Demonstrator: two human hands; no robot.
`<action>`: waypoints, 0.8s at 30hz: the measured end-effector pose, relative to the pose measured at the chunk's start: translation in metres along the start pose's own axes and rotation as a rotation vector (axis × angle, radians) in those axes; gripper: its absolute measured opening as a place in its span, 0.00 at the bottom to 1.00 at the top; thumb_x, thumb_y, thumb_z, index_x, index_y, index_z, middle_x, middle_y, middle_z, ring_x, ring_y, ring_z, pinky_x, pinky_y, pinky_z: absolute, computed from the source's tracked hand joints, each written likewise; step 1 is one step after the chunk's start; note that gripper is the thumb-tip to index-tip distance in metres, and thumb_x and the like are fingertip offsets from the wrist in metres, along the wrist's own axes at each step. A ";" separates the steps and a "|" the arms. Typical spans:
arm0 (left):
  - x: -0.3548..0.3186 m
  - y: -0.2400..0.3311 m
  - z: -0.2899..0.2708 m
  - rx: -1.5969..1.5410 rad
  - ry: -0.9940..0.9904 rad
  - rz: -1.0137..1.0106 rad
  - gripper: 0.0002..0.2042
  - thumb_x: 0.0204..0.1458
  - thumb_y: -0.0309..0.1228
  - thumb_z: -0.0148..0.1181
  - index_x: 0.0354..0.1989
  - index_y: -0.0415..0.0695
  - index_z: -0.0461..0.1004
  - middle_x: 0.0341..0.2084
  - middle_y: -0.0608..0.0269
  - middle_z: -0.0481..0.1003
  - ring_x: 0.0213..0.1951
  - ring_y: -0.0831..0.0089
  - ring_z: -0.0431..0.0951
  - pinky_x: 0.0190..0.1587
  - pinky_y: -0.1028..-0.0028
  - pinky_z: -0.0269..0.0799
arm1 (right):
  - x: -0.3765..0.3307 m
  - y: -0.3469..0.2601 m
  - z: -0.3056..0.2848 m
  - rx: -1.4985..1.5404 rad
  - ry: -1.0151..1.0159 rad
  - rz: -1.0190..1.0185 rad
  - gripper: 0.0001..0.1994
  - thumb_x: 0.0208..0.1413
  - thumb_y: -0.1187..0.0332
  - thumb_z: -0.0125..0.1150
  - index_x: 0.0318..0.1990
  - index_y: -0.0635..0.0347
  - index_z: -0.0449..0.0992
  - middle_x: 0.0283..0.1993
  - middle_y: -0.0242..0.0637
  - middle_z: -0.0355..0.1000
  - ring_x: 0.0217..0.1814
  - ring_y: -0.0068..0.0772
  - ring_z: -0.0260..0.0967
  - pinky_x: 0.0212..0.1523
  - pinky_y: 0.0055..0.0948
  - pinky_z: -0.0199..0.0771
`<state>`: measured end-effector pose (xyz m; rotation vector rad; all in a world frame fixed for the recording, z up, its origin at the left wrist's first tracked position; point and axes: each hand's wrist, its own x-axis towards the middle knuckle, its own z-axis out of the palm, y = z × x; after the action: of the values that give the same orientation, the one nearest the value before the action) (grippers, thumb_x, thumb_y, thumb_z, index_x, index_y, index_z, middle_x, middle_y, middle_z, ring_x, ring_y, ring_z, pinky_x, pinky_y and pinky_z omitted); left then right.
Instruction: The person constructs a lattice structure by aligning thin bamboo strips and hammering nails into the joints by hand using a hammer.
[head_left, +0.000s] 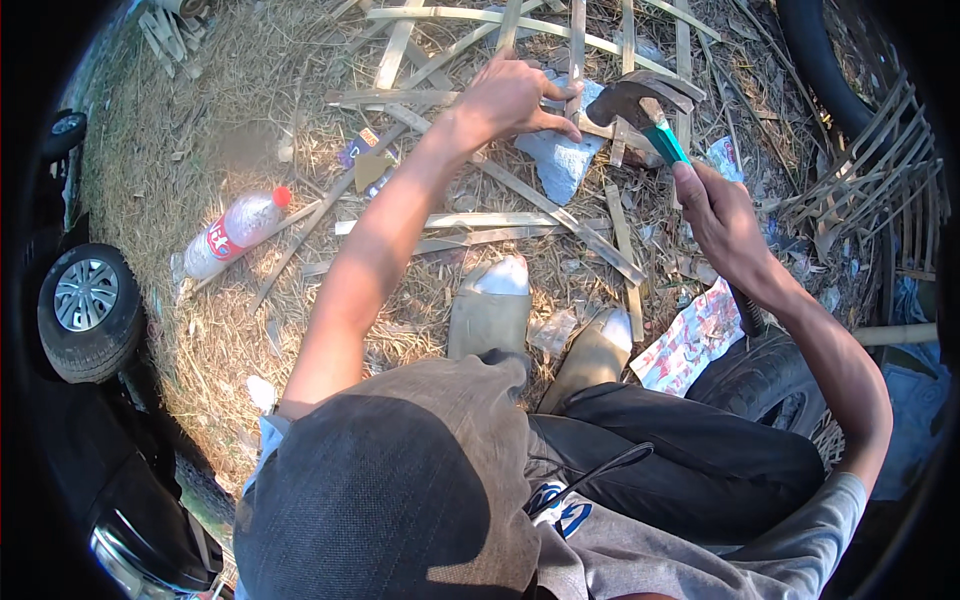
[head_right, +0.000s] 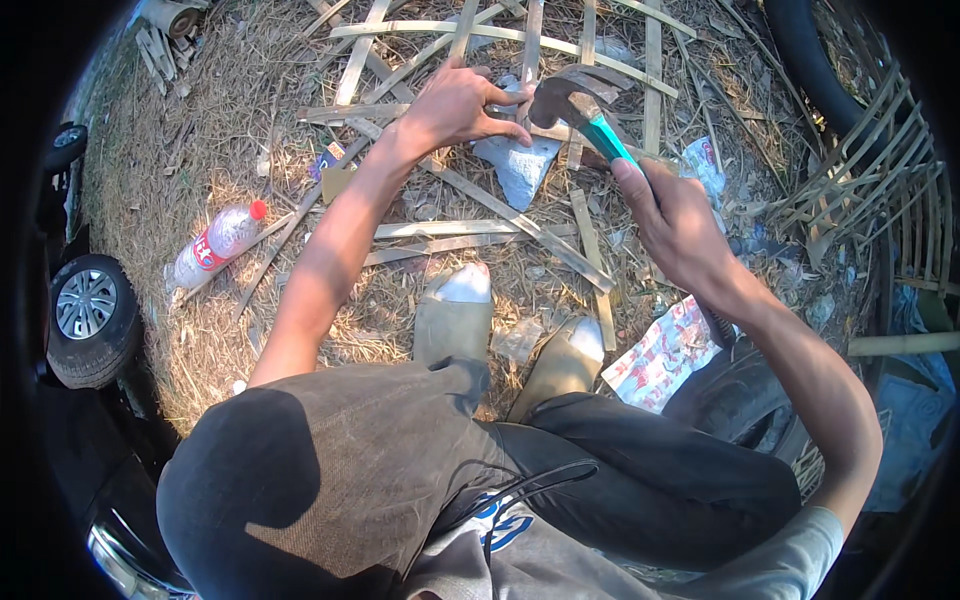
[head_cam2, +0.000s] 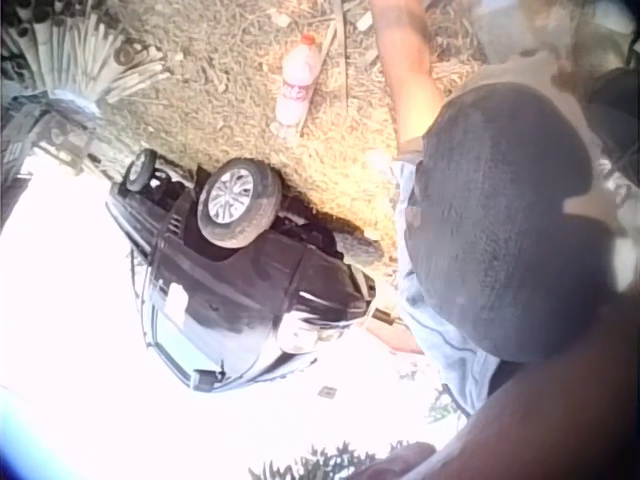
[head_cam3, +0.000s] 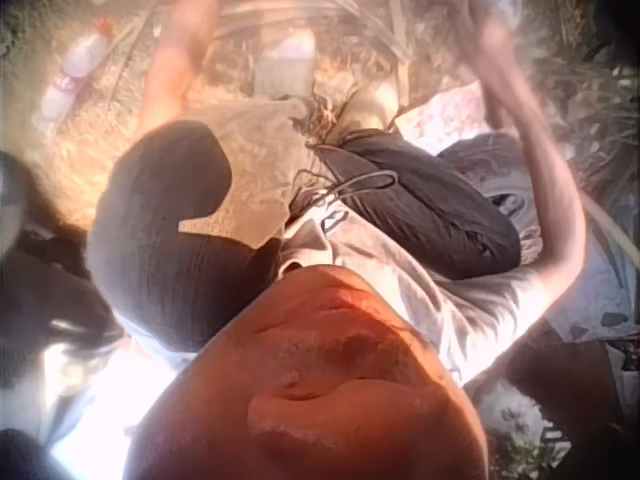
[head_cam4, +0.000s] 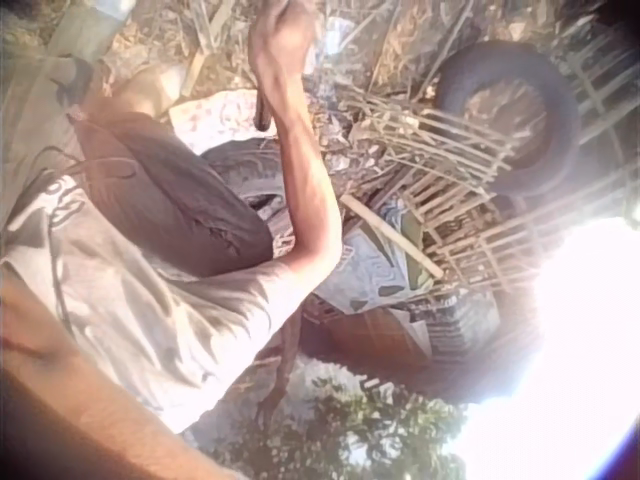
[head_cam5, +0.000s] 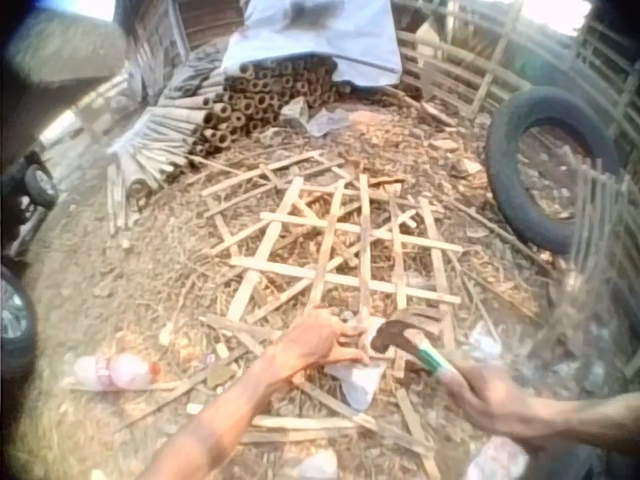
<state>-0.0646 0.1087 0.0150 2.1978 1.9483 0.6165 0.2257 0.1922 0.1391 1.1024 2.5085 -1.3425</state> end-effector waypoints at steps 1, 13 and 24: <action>0.000 0.000 -0.001 -0.002 -0.038 -0.015 0.34 0.41 0.69 0.63 0.50 0.57 0.84 0.17 0.56 0.76 0.31 0.60 0.81 0.63 0.60 0.63 | 0.004 0.003 0.004 0.005 0.042 -0.062 0.25 0.73 0.50 0.44 0.34 0.67 0.70 0.16 0.39 0.57 0.20 0.25 0.53 0.23 0.38 0.58; -0.004 -0.007 0.002 -0.026 -0.107 -0.022 0.35 0.44 0.68 0.64 0.51 0.53 0.83 0.16 0.59 0.74 0.33 0.63 0.81 0.63 0.58 0.61 | 0.010 0.035 0.048 -0.035 0.263 -0.200 0.22 0.74 0.55 0.44 0.37 0.67 0.70 0.19 0.46 0.66 0.17 0.44 0.63 0.22 0.39 0.63; 0.004 -0.005 -0.001 -0.010 -0.118 0.002 0.34 0.43 0.66 0.67 0.52 0.54 0.83 0.18 0.56 0.78 0.46 0.57 0.81 0.62 0.58 0.63 | 0.010 0.053 0.081 0.019 0.335 -0.178 0.20 0.73 0.55 0.46 0.37 0.66 0.68 0.16 0.46 0.61 0.16 0.46 0.63 0.20 0.41 0.61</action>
<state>-0.0694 0.1129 0.0152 2.1773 1.8814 0.4833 0.2322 0.1554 0.0496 1.2232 2.8989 -1.3197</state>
